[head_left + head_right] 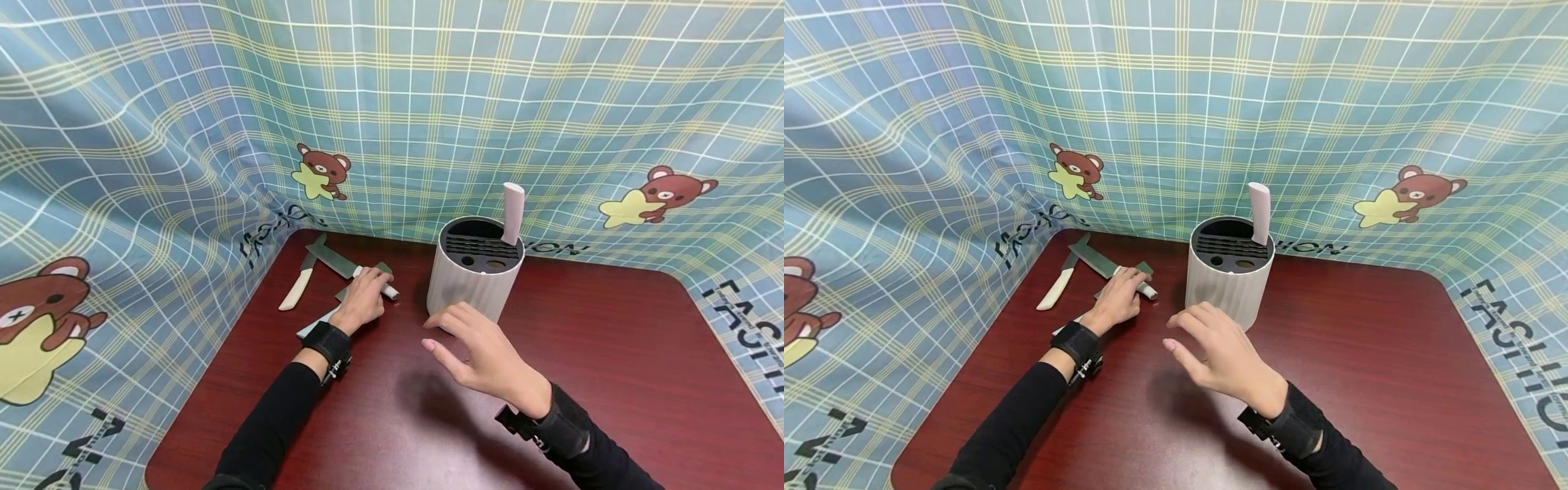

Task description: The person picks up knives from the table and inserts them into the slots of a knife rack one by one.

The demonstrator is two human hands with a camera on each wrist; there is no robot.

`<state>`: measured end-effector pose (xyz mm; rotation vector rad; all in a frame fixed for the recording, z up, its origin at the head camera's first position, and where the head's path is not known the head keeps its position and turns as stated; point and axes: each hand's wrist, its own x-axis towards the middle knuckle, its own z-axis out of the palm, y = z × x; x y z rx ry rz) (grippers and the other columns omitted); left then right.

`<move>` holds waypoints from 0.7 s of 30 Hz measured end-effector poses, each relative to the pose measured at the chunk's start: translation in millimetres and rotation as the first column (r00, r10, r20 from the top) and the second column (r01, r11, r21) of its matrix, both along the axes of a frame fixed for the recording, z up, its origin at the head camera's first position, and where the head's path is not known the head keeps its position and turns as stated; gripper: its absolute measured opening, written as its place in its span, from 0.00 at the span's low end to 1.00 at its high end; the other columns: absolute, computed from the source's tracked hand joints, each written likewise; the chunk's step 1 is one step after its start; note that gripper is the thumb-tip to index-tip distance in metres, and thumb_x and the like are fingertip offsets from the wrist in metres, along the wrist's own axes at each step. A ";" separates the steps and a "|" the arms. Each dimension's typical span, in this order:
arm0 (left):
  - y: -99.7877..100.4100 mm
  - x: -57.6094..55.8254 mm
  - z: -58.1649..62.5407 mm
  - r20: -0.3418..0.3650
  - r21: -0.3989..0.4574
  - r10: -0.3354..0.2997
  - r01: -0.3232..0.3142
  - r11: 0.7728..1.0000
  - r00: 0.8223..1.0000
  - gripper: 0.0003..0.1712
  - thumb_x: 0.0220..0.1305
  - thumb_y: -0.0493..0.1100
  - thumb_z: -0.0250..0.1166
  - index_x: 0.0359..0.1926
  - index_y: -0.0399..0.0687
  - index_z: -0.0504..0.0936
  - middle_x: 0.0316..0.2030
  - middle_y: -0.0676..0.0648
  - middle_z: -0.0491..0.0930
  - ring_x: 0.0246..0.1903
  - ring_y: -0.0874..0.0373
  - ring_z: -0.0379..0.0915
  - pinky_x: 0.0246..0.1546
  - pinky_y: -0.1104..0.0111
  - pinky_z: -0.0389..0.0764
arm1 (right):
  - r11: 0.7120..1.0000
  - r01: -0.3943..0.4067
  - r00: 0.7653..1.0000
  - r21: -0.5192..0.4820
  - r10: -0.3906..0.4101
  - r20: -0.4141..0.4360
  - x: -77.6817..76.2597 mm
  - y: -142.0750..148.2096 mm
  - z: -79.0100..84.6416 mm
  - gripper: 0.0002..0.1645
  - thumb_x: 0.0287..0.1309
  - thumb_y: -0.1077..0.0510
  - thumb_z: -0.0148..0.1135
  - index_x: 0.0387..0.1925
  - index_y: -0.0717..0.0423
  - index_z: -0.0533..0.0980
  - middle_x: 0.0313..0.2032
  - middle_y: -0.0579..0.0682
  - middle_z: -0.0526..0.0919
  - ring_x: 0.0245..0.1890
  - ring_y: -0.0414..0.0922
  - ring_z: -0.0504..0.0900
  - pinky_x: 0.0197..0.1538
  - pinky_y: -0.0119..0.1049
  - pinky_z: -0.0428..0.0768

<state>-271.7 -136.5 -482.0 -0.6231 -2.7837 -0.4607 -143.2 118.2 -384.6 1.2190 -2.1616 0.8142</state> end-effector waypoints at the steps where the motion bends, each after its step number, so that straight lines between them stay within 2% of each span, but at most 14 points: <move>1: -0.1 -0.3 -1.2 -0.001 -0.004 0.000 0.000 1.000 1.000 0.28 0.56 0.25 0.58 0.58 0.43 0.82 0.55 0.40 0.81 0.56 0.43 0.75 0.57 0.54 0.78 | 1.000 0.005 1.000 0.016 -0.006 0.005 1.1 -0.7 -1.9 0.10 0.60 0.54 0.70 0.44 0.47 0.81 0.40 0.40 0.83 0.44 0.37 0.79 0.50 0.32 0.76; 8: -1.5 -0.7 -8.7 -0.020 -0.014 -0.002 0.001 1.000 1.000 0.28 0.54 0.24 0.62 0.57 0.43 0.82 0.55 0.40 0.81 0.58 0.44 0.75 0.55 0.54 0.81 | 0.995 0.021 0.999 0.099 -0.024 0.029 8.1 -5.7 -14.6 0.11 0.62 0.50 0.68 0.45 0.47 0.80 0.41 0.42 0.84 0.43 0.38 0.80 0.48 0.35 0.79; 13: -2.2 0.2 -11.6 -0.013 -0.026 -0.010 0.009 1.000 1.000 0.27 0.57 0.24 0.62 0.58 0.43 0.82 0.56 0.40 0.81 0.60 0.44 0.74 0.57 0.54 0.81 | 0.993 0.011 1.000 0.121 -0.014 0.023 11.1 -9.1 -22.5 0.11 0.64 0.49 0.67 0.45 0.48 0.80 0.41 0.42 0.84 0.44 0.39 0.81 0.50 0.37 0.80; 21: -1.7 -2.1 -16.8 -0.056 -0.059 -0.024 0.021 0.998 0.998 0.24 0.62 0.24 0.60 0.56 0.44 0.84 0.55 0.41 0.83 0.59 0.44 0.74 0.58 0.55 0.81 | 0.986 0.004 0.998 0.169 -0.014 0.057 16.1 -12.3 -32.9 0.11 0.66 0.46 0.65 0.45 0.45 0.80 0.43 0.40 0.84 0.47 0.37 0.81 0.50 0.37 0.80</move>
